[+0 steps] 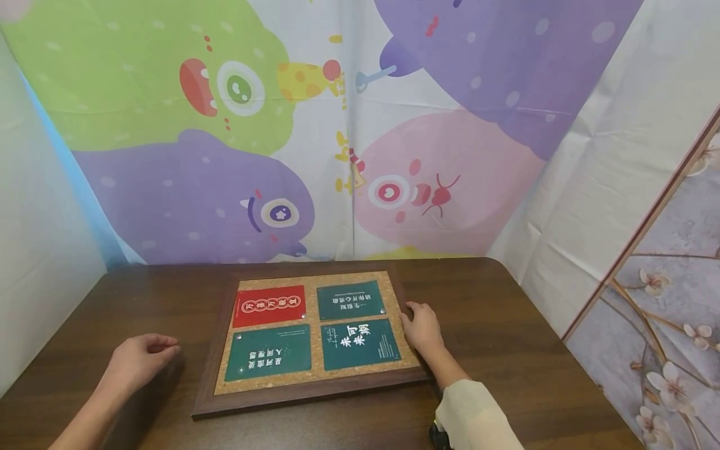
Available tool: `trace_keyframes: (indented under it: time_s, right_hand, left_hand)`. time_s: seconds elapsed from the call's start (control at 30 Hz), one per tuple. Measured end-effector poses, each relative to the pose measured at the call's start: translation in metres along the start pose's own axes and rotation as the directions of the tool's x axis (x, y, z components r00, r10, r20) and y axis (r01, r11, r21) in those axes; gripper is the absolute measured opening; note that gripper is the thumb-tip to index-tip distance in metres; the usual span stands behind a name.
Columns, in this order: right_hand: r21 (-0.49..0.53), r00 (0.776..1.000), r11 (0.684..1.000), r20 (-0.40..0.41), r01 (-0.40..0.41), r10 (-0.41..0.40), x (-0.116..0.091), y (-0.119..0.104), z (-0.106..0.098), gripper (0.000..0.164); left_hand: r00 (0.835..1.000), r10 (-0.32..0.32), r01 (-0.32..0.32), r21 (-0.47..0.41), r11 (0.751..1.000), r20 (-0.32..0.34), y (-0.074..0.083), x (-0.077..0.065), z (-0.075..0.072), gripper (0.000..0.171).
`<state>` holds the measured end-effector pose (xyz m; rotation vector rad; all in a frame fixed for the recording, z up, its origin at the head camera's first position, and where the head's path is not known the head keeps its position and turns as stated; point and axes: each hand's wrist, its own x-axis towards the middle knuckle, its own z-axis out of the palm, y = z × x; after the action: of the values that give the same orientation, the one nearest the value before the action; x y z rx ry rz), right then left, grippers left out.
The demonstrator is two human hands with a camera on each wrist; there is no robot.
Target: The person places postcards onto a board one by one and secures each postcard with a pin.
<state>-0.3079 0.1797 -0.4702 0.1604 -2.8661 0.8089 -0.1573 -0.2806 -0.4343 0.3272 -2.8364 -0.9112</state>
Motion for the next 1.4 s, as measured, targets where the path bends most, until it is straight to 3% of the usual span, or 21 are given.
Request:
trace_keyframes:
  time_s: [0.33, 0.77, 1.2, 1.4]
  right_hand:
    - [-0.036, 0.997, 0.997, -0.034, 0.069, -0.07, -0.003, -0.005, -0.002, 0.031]
    - [-0.062, 0.996, 0.995, -0.046, 0.077, -0.08, -0.014, -0.025, -0.005, 0.033]
    - [-0.002, 0.988, 0.988, 0.024, 0.154, -0.154, -0.024, -0.043, -0.001, 0.03]
    - [-0.022, 0.98, 0.981, 0.054, 0.194, -0.193, -0.029, -0.052, 0.0, 0.031]
  left_hand:
    - [1.0, -0.019, 0.02, -0.081, 0.996, 0.012, 0.0, 0.0, 0.001, 0.028]
    - [0.998, -0.043, 0.047, -0.124, 0.991, 0.037, 0.001, -0.001, 0.001, 0.039]
    - [0.997, -0.065, 0.07, -0.147, 0.987, 0.039, 0.01, -0.002, 0.001, 0.038]
    - [0.994, -0.1, 0.106, -0.162, 0.981, 0.047, 0.015, 0.0, 0.003, 0.04]
